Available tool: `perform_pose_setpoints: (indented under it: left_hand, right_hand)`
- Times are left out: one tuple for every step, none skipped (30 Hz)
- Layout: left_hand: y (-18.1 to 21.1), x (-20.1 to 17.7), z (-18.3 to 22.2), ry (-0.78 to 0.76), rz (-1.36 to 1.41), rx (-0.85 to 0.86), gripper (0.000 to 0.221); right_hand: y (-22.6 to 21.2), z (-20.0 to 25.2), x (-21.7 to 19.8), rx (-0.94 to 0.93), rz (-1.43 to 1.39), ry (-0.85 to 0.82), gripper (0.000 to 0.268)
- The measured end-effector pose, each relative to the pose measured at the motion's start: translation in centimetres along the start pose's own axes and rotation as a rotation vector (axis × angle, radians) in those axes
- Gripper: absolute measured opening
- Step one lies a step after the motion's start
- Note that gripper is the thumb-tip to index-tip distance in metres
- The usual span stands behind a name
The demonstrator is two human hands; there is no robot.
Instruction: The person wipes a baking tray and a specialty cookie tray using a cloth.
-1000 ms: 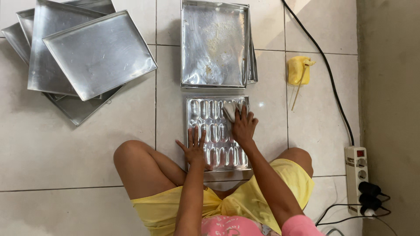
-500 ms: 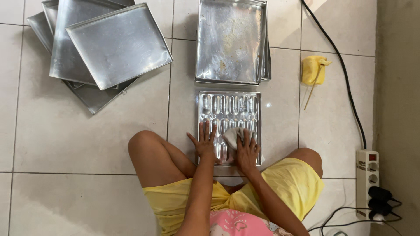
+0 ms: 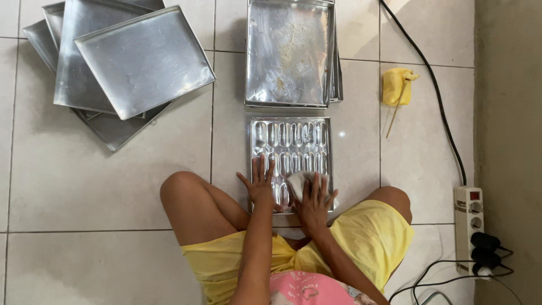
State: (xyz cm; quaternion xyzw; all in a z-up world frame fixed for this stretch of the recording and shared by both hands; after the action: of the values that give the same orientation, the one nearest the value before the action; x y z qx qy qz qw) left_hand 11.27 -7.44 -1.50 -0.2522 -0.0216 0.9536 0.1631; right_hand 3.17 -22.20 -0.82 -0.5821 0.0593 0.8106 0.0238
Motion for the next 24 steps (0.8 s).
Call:
perform_pose_setpoints:
  left_hand:
    - [0.0,-0.2,0.2,-0.003,-0.007,0.01,0.157]
    - [0.0,-0.4,0.3,-0.002,-0.019,0.002,0.157]
    - [0.0,-0.4,0.5,-0.003,-0.029,-0.008,0.157]
    - [0.4,0.1,0.3,-0.008,-0.032,0.002,0.157]
    - [0.4,0.3,-0.2,-0.015,-0.046,-0.012,0.161]
    - [0.3,0.5,-0.6,-0.022,-0.06,-0.026,0.165]
    - [0.3,0.2,-0.3,-0.016,-0.061,-0.031,0.165]
    - [0.3,0.1,0.0,-0.021,-0.072,-0.035,0.162]
    - [0.3,-0.1,0.4,-0.027,-0.082,-0.037,0.16]
    - [0.2,0.1,-0.2,-0.022,-0.082,-0.041,0.16]
    - [0.4,0.4,-0.7,-0.024,-0.079,-0.037,0.163]
    - [0.5,0.8,-1.2,-0.027,-0.077,-0.033,0.166]
    - [0.4,0.5,-0.9,-0.025,-0.079,-0.034,0.166]
    - [0.4,0.2,-0.6,-0.018,-0.066,-0.025,0.164]
    - [0.3,0.1,-0.2,-0.014,-0.056,-0.017,0.161]
    - [0.3,-0.2,0.1,-0.017,-0.06,-0.016,0.161]
    - [0.3,-0.3,0.3,-0.024,-0.065,-0.019,0.158]
    - [0.2,-0.4,0.5,-0.032,-0.07,-0.022,0.155]
    - [0.1,-0.6,0.8,-0.034,-0.067,-0.023,0.155]
    - [-0.1,-0.9,1.2,-0.022,-0.073,-0.021,0.155]
    - [-0.1,-1.1,1.6,-0.012,-0.078,-0.019,0.154]
    - [0.1,-0.8,1.1,-0.014,-0.073,-0.018,0.154]
    - [0.2,-0.4,0.6,-0.021,-0.069,-0.018,0.157]
    - [0.2,-0.1,0.1,-0.028,-0.066,-0.019,0.161]
  right_hand:
    - [0.6,0.1,0.5,0.011,0.002,-0.006,0.079]
    - [1.5,0.3,0.8,0.076,0.04,0.025,0.08]
    - [2.5,0.7,1.1,0.137,0.081,0.055,0.081]
    - [3.0,-1.0,0.5,0.144,0.085,0.047,0.081]
    - [3.6,-3.2,0.0,0.173,0.047,0.012,0.077]
    - [4.1,-5.4,-0.6,0.202,0.01,-0.023,0.074]
    - [4.3,-8.0,-1.3,0.201,0.007,-0.016,0.074]
    - [4.5,-10.6,-1.9,0.209,-0.034,-0.032,0.073]
    - [4.9,-13.1,-2.6,0.217,-0.073,-0.049,0.073]
    - [4.9,-14.6,-3.2,0.215,-0.075,-0.044,0.073]
    - [5.0,-16.0,-3.7,0.207,-0.102,-0.038,0.07]
    - [5.2,-17.3,-4.3,0.198,-0.13,-0.033,0.067]
    - [5.1,-16.2,-4.6,0.199,-0.131,-0.032,0.067]
    - [5.0,-15.2,-4.8,0.194,-0.171,-0.057,0.07]
    - [4.8,-14.0,-4.7,0.19,-0.213,-0.087,0.072]
    - [4.5,-11.2,-4.0,0.192,-0.216,-0.09,0.072]
    - [4.0,-8.5,-3.3,0.174,-0.189,-0.101,0.073]
    - [3.5,-5.7,-2.5,0.156,-0.162,-0.112,0.075]
    - [3.3,-4.0,-1.4,0.154,-0.16,-0.113,0.075]
    - [3.2,-2.3,0.0,0.178,-0.12,-0.161,0.076]
    - [3.3,-0.5,1.4,0.203,-0.078,-0.209,0.078]
    - [3.6,-1.5,1.3,0.201,-0.074,-0.211,0.078]
    - [3.7,-2.5,0.9,0.19,-0.099,-0.155,0.075]
    - [3.9,-3.5,0.3,0.18,-0.123,-0.1,0.072]
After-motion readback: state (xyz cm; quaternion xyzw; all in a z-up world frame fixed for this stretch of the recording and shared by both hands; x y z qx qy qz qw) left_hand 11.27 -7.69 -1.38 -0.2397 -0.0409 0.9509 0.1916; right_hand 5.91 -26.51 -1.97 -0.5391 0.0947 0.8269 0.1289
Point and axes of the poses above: each hand's wrist, its own z-axis away from the middle knuckle, its own x-axis out of the palm, y = z × x, the point moved 8 cm from there along -z, towards the middle knuckle, and after that the axes turned 12 degrees about -y, right-handed, at the moved point
